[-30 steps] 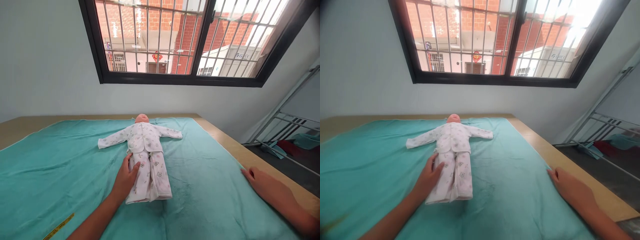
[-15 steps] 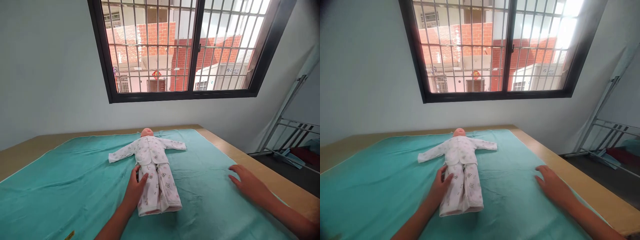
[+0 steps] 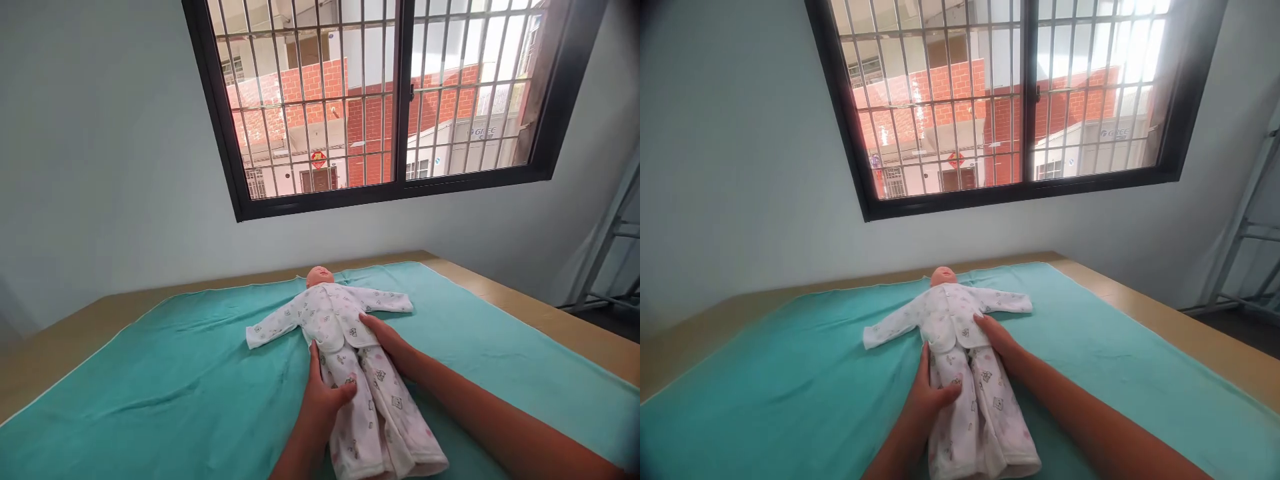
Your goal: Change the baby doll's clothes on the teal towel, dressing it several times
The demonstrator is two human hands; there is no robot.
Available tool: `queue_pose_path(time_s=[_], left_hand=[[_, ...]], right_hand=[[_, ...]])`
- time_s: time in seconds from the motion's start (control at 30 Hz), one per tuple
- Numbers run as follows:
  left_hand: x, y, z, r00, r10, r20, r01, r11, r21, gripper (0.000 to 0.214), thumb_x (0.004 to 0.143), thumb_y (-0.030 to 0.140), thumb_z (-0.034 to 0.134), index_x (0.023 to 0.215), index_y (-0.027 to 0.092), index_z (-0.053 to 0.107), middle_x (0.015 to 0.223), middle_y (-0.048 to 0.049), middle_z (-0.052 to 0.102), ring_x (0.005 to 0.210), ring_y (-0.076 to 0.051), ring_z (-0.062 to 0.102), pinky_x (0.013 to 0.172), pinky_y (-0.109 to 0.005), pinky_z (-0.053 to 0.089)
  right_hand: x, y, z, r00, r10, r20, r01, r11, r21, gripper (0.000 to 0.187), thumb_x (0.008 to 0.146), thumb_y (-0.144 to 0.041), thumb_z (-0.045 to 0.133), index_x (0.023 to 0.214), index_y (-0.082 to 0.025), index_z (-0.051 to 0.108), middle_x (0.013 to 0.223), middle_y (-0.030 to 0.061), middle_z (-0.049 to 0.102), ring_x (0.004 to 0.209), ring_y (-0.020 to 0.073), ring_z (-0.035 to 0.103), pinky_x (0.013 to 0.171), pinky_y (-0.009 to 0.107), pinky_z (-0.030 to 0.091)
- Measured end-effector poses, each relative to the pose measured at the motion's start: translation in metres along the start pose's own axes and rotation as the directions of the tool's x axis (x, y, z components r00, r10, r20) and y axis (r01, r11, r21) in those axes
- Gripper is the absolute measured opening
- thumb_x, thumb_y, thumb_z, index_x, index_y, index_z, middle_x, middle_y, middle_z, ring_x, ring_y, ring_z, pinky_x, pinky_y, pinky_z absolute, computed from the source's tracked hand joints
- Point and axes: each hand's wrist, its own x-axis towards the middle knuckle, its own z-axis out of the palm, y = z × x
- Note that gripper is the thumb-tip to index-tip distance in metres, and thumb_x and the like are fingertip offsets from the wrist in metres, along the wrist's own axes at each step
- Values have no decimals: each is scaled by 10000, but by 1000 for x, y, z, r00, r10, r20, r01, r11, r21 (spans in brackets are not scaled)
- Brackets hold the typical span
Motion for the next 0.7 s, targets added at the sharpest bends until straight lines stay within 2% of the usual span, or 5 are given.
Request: queue_pose_path(time_s=[0.1, 0.17, 0.37, 0.5, 0.7], left_hand=[[1, 3, 2, 998, -43, 46, 45, 998, -46, 1329, 478, 256, 809, 1524, 199, -10, 1548, -129, 276, 1374, -310, 355, 1057, -330, 404], [1, 7, 3, 998, -36, 61, 39, 998, -57, 1328, 470, 234, 793, 1524, 194, -14, 1549, -123, 275, 1374, -310, 355, 1061, -331, 404], [-1, 15, 6, 991, 36, 130, -21, 993, -116, 1256, 494, 266, 790, 1521, 227, 68, 1552, -99, 277, 1382, -330, 336, 1070, -370, 405], [-4, 12, 8, 981, 68, 182, -47, 992, -118, 1214, 504, 342, 808, 1510, 247, 136, 1556, -90, 270, 1389, -352, 315, 1068, -400, 406], [-6, 7, 10, 975, 2, 224, -14, 999, 51, 1224, 476, 366, 844, 1502, 251, 187, 1558, -99, 259, 1424, -347, 233, 1138, -420, 309]], right_hand=[[-6, 7, 3, 986, -145, -84, 141, 988, -59, 519, 745, -417, 675, 1208, -218, 549, 1262, 75, 624, 1152, 274, 583, 998, 412, 457], [-13, 8, 8, 975, -207, -81, 203, 978, -55, 603, 744, -402, 669, 1292, -228, 488, 1339, 64, 568, 1218, 274, 533, 1024, 409, 433], [-36, -3, 20, 965, -248, -82, 249, 968, 4, 809, 707, -377, 700, 1422, -261, 340, 1408, 69, 498, 1244, 286, 503, 1033, 426, 420], [-53, -13, 8, 968, -232, -95, 232, 973, -7, 843, 699, -391, 703, 1439, -277, 317, 1442, 71, 456, 1279, 299, 466, 1030, 438, 418], [-67, -7, -23, 964, -245, -104, 246, 969, -8, 865, 685, -398, 720, 1436, -272, 308, 1447, 88, 445, 1271, 302, 473, 1048, 441, 397]])
